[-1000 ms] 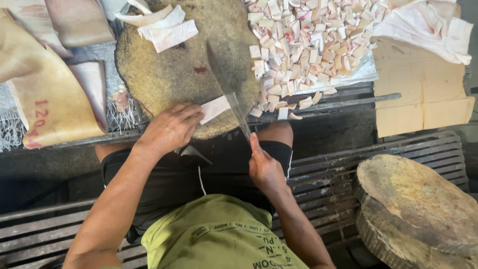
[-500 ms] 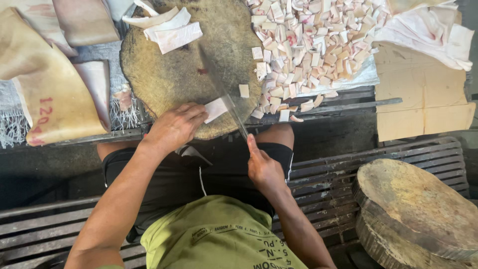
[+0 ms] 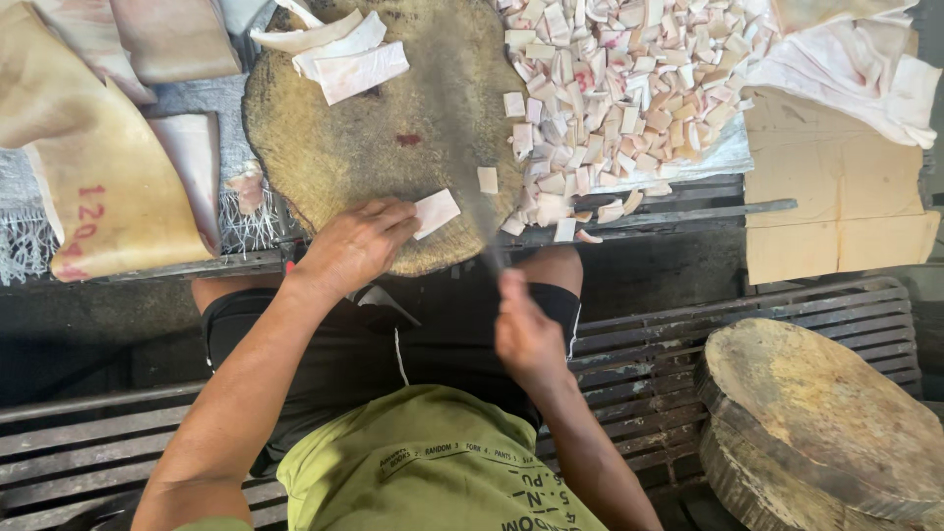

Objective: The person uses a large knife to cut a white, fatty material into small cubes on a round wooden chopping block. The person repeatedly slices the material into strips and then dices them, accumulating a pile of cut pieces on a nearby surface.

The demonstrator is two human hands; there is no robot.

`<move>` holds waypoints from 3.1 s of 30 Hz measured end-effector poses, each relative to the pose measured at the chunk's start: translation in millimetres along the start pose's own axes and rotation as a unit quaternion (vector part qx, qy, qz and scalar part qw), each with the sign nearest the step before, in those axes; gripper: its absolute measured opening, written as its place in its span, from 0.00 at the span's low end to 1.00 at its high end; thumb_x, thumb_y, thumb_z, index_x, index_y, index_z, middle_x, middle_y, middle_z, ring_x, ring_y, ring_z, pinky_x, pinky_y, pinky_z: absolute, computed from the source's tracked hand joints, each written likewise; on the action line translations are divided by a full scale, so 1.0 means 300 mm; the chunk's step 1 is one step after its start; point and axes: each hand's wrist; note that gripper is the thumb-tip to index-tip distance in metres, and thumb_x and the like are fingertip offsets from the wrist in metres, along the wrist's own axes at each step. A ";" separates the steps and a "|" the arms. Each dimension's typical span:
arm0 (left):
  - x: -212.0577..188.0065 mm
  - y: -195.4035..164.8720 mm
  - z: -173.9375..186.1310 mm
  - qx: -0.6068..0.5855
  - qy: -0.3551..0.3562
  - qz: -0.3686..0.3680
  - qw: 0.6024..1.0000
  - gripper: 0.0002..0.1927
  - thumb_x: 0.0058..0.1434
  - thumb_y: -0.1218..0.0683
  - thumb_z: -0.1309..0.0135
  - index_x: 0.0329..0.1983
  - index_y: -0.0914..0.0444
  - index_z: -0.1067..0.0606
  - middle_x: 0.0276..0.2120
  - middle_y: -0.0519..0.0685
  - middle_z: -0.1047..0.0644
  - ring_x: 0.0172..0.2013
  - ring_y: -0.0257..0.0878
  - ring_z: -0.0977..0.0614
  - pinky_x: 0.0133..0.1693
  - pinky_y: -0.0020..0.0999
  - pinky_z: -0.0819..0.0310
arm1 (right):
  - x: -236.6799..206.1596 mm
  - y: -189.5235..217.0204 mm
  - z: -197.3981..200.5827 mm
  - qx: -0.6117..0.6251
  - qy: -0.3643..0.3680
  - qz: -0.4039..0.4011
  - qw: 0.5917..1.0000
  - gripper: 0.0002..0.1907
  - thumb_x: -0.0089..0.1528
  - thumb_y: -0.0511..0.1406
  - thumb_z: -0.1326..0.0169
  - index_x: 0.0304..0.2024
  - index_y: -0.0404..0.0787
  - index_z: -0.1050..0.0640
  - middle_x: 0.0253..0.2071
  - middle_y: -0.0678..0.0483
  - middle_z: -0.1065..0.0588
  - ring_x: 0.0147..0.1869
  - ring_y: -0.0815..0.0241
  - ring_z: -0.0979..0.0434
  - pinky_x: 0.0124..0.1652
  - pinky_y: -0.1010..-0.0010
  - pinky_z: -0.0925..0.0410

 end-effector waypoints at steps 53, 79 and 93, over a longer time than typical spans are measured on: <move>0.182 0.220 0.045 0.158 -0.207 0.208 0.943 0.18 0.67 0.60 0.43 0.59 0.67 0.23 0.57 0.57 0.22 0.58 0.54 0.24 0.58 0.49 0.32 | 0.165 -0.268 0.013 -0.067 0.062 -0.191 0.977 0.29 0.66 0.31 0.49 0.71 0.42 0.34 0.32 0.37 0.21 0.29 0.42 0.20 0.30 0.54 0.27; 0.328 0.068 0.054 -0.356 -0.014 0.381 0.853 0.10 0.69 0.55 0.47 0.51 0.60 0.23 0.51 0.52 0.20 0.48 0.42 0.17 0.50 0.35 0.22 | 0.024 -0.212 -0.113 0.401 -0.054 -0.357 0.842 0.33 0.67 0.25 0.57 0.75 0.39 0.43 0.27 0.55 0.28 0.22 0.69 0.32 0.23 0.78 0.34; 0.053 -0.043 -0.077 -0.247 -0.099 0.343 0.901 0.12 0.64 0.56 0.45 0.48 0.66 0.20 0.40 0.63 0.18 0.41 0.56 0.16 0.46 0.44 0.22 | -0.024 -0.087 -0.056 0.237 0.009 -0.271 0.933 0.35 0.66 0.25 0.56 0.76 0.40 0.42 0.27 0.55 0.24 0.25 0.71 0.27 0.28 0.79 0.30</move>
Point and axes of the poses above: each hand's wrist, its own x-axis towards the middle knuckle, its own z-axis out of the back of the hand, y = z × x
